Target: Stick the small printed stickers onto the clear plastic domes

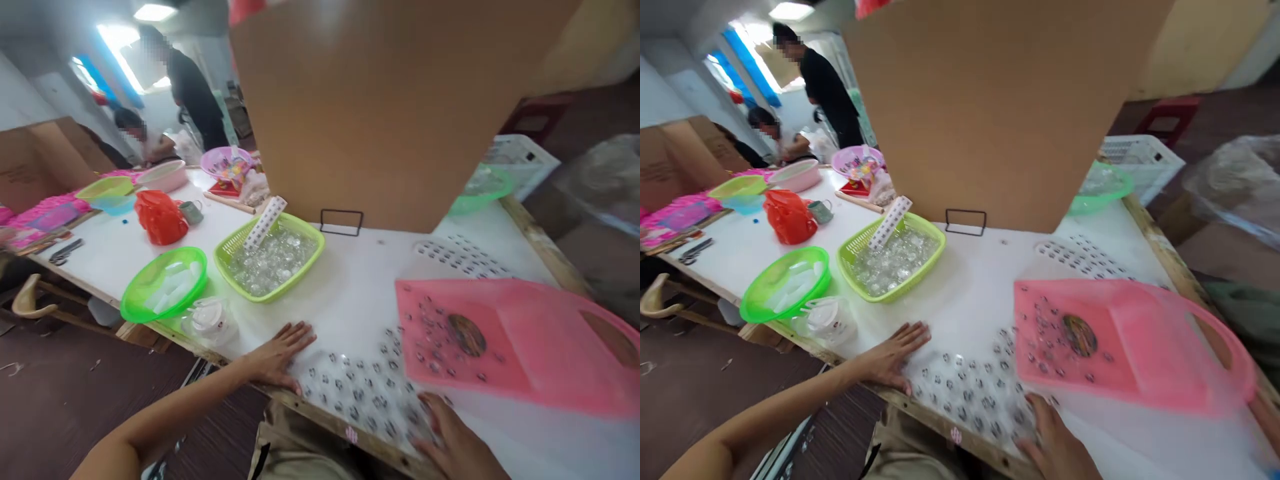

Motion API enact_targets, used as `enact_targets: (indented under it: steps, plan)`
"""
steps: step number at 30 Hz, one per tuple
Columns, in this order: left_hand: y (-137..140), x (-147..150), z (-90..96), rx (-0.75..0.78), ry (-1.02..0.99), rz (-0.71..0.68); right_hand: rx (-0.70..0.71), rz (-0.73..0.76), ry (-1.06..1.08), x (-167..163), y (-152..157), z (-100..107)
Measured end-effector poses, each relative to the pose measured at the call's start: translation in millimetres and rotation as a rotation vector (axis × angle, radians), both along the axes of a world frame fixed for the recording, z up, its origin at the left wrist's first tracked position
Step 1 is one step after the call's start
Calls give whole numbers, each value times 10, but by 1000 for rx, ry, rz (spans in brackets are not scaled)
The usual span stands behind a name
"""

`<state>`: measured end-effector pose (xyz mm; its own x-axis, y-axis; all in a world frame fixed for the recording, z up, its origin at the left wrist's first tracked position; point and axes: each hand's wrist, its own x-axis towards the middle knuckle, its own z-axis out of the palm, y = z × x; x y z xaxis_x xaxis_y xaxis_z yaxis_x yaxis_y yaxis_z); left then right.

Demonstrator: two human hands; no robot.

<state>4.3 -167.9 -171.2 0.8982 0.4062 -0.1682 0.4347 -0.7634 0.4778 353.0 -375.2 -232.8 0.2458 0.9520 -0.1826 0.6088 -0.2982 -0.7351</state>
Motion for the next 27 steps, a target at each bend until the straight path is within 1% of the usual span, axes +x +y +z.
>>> enact_targets:
  steps: [3, 5, 9, 12, 14, 15, 16, 18, 19, 20, 21, 22, 24, 26, 27]
  plan:
    - [70, 135, -72, 45, 9, -73, 45, 7, -57, -238, 168, 116]
    - [92, 248, -129, 71, -9, -96, 68, 0, -74, -375, 310, 185]
    - [119, 533, -260, 155, -41, -71, 109, -5, -71, -571, 561, 275]
    - [155, 699, -301, 196, -74, -53, 192, 25, -72, -540, 633, 367]
    - [167, 695, -261, 207, -97, -62, 264, 8, -99, -364, 580, 443]
    - [165, 647, -223, 212, -106, -70, 300, -38, -126, -229, 521, 477]
    - [158, 567, -178, 218, -111, -78, 329, -119, -161, -73, 442, 504]
    - [144, 331, -89, 231, -102, -84, 362, -334, -229, 257, 245, 525]
    - [142, 190, -54, 239, -87, -73, 355, -424, -253, 407, 139, 515]
    - [145, 44, -30, 249, -72, -48, 327, -463, -260, 532, 37, 493]
    - [154, -97, -17, 260, -52, -12, 276, -451, -252, 625, -54, 461]
    - [166, -224, -16, 270, -27, 18, 203, -403, -234, 684, -129, 421]
    - [193, -411, -37, 280, 28, 62, 39, -258, -203, 703, -218, 333]
    - [210, -485, -77, 291, 80, 69, -75, -144, -216, 617, -222, 261]
    - [211, -477, -100, 299, 101, 59, -96, -109, -232, 547, -195, 237]
